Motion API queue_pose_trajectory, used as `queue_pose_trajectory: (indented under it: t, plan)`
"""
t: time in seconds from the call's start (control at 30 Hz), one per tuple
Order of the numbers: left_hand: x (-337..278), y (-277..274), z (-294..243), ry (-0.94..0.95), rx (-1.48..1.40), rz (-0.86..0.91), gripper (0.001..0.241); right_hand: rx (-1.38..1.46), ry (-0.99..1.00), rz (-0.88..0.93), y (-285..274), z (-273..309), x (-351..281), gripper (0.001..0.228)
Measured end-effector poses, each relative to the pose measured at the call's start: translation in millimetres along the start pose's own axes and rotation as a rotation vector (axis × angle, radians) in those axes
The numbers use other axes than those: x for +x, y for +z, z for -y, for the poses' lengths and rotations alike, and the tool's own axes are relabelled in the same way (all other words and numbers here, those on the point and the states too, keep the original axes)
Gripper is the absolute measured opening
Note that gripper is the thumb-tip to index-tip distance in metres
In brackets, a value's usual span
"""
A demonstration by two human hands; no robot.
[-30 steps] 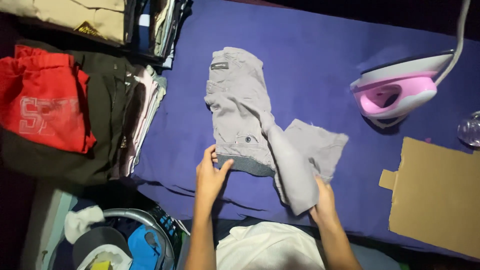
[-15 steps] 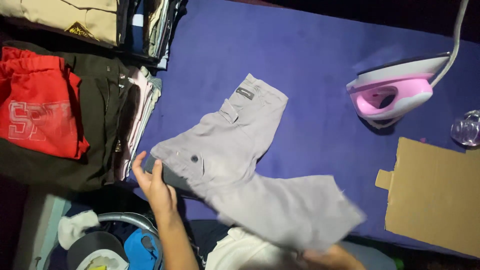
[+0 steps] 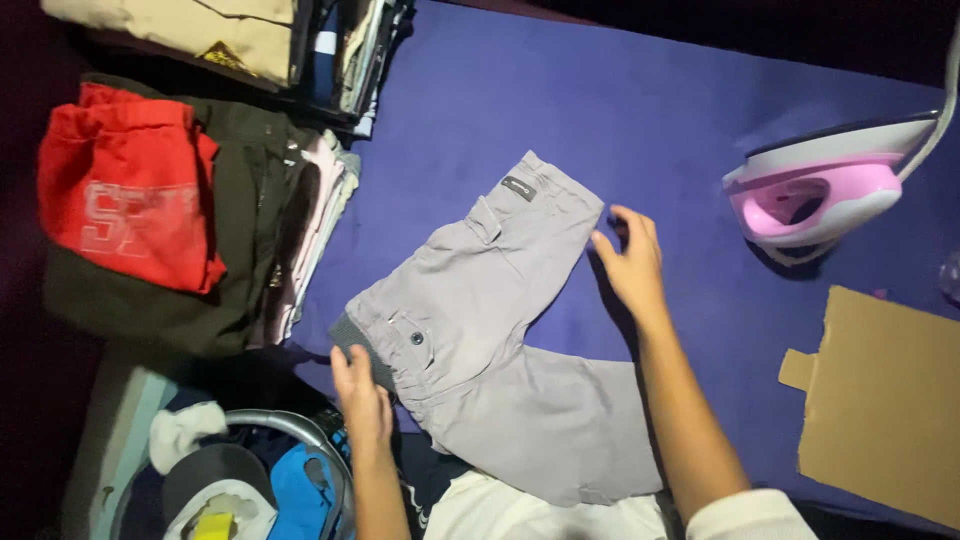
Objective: The person irons a pair of gray shorts on a blue surface using a pink and white iron. They smooth the fabric, fold the shorts, and iron the folded garment before placing it on a stack of other clothes.
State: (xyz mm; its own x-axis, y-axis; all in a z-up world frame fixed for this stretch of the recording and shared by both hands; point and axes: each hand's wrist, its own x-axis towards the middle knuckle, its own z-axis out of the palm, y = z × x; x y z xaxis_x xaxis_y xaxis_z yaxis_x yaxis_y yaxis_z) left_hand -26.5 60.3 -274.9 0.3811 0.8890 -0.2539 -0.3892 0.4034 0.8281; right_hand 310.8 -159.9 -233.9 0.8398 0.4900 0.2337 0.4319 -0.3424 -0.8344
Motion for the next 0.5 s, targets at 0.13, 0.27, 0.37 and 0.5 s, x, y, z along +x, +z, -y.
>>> queue_pose_trajectory:
  t: [0.13,0.27,0.37,0.5]
  plan:
    - [-8,7,7,0.107,0.382,0.053,0.06,-0.191,0.007,-0.139,32,10,34,0.055]
    - [7,13,4,0.201,0.542,0.0,0.066,-0.154,0.247,0.011,17,-7,30,0.045]
    - [14,42,-36,0.267,0.4,0.077,0.053,0.331,0.284,-0.021,-25,-4,0,0.029]
    - [26,80,-82,0.221,0.312,0.247,0.05,0.494,0.258,-0.232,-95,10,-52,0.031]
